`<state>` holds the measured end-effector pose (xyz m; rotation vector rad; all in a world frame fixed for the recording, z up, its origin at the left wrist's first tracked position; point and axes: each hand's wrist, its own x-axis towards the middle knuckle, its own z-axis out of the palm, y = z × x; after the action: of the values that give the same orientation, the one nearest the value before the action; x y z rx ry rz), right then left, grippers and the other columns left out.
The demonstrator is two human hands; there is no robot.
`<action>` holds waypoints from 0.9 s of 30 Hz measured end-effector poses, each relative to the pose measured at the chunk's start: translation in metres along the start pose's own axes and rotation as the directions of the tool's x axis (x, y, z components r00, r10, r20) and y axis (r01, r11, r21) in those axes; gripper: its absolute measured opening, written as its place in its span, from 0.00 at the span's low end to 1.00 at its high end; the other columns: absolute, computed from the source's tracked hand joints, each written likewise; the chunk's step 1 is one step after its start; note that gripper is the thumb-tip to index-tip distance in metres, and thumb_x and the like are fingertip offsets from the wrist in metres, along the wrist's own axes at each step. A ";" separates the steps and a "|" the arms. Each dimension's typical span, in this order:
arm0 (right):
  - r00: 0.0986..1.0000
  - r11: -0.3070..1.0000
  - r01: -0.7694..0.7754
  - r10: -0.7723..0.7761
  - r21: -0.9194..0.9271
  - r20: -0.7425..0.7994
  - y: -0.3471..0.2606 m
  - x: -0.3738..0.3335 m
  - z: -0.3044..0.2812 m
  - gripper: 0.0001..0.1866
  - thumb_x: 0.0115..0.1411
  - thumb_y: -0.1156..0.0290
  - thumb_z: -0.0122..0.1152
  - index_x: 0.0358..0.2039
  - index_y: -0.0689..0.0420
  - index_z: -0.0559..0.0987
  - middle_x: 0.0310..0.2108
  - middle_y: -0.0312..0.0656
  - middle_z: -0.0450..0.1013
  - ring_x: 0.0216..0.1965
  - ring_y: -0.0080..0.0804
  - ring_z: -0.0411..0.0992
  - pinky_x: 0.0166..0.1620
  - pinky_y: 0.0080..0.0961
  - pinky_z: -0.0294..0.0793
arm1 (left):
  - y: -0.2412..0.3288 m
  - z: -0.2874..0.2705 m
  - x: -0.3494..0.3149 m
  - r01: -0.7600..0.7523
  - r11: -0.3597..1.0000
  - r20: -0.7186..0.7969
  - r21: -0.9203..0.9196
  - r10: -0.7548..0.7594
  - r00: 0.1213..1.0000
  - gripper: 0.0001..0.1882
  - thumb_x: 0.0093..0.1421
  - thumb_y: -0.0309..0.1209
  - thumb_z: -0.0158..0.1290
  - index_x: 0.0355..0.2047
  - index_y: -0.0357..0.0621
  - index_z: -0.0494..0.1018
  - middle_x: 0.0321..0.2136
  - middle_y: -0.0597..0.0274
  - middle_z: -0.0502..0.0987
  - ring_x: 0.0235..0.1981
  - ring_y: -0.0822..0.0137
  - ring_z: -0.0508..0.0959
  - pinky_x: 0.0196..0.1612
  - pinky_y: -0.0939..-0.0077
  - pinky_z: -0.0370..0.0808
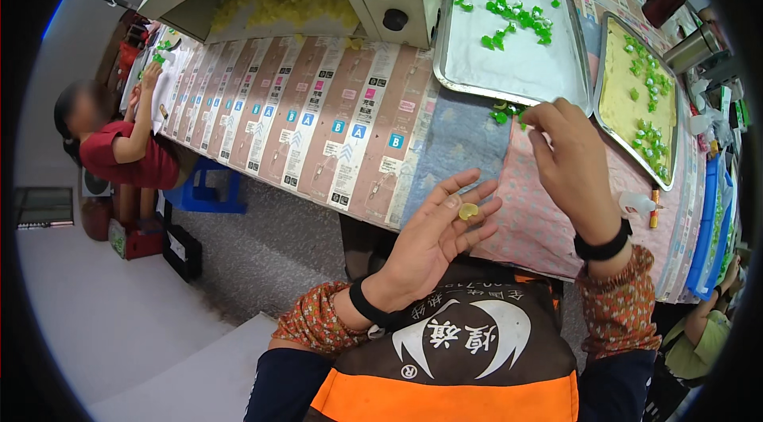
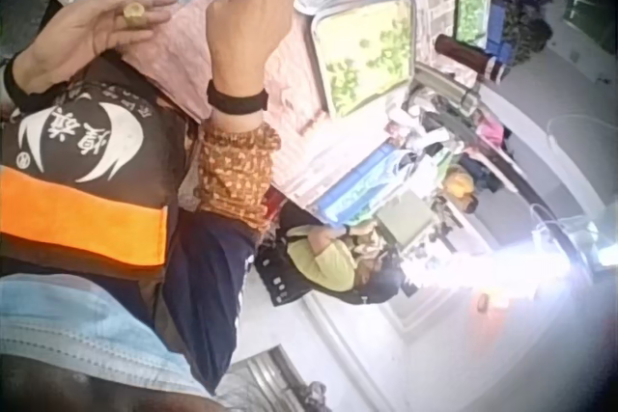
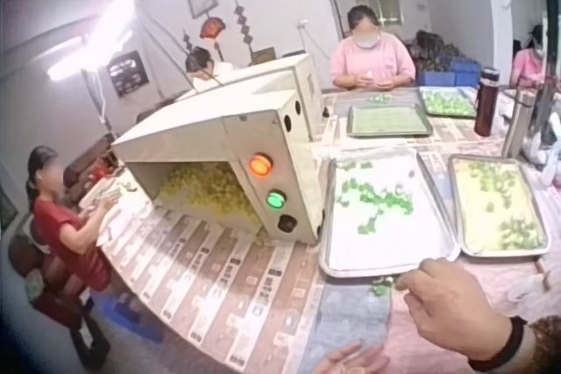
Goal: Assembling small green and yellow plastic toy components using a bottle of glue at an assembly station.
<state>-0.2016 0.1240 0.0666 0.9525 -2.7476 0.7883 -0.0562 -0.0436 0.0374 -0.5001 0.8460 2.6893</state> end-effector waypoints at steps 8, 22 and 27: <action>0.982 0.959 0.156 -0.124 -0.238 0.146 0.003 0.028 0.054 0.04 0.51 0.78 0.58 0.30 0.60 0.77 0.32 0.44 0.72 0.39 0.45 0.73 0.37 0.39 0.76 | 0.002 -0.008 -0.006 -0.075 0.997 -0.011 0.007 0.075 0.997 0.24 0.73 0.36 0.39 0.65 0.42 0.53 0.65 0.45 0.60 0.63 0.58 0.68 0.64 0.62 0.69; 0.931 0.947 -0.238 0.159 0.216 0.329 -0.009 0.000 0.025 0.06 0.50 0.77 0.57 0.29 0.61 0.70 0.24 0.49 0.72 0.24 0.45 0.71 0.29 0.36 0.69 | -0.006 -0.022 -0.007 -0.158 0.975 -0.014 -0.159 0.158 0.987 0.23 0.73 0.35 0.38 0.65 0.44 0.54 0.65 0.46 0.60 0.64 0.56 0.66 0.66 0.60 0.67; 0.931 0.895 -0.315 0.226 0.317 0.287 -0.012 -0.044 0.029 0.05 0.52 0.79 0.57 0.30 0.61 0.71 0.22 0.49 0.68 0.23 0.38 0.70 0.30 0.31 0.68 | -0.008 -0.018 -0.007 -0.152 0.964 -0.009 -0.218 0.154 0.988 0.22 0.73 0.32 0.38 0.65 0.44 0.55 0.66 0.46 0.59 0.66 0.55 0.64 0.67 0.60 0.65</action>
<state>-0.1581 0.1249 0.0351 0.7650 -3.0597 1.3440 -0.0432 -0.0487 0.0225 -0.4885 0.6118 2.9430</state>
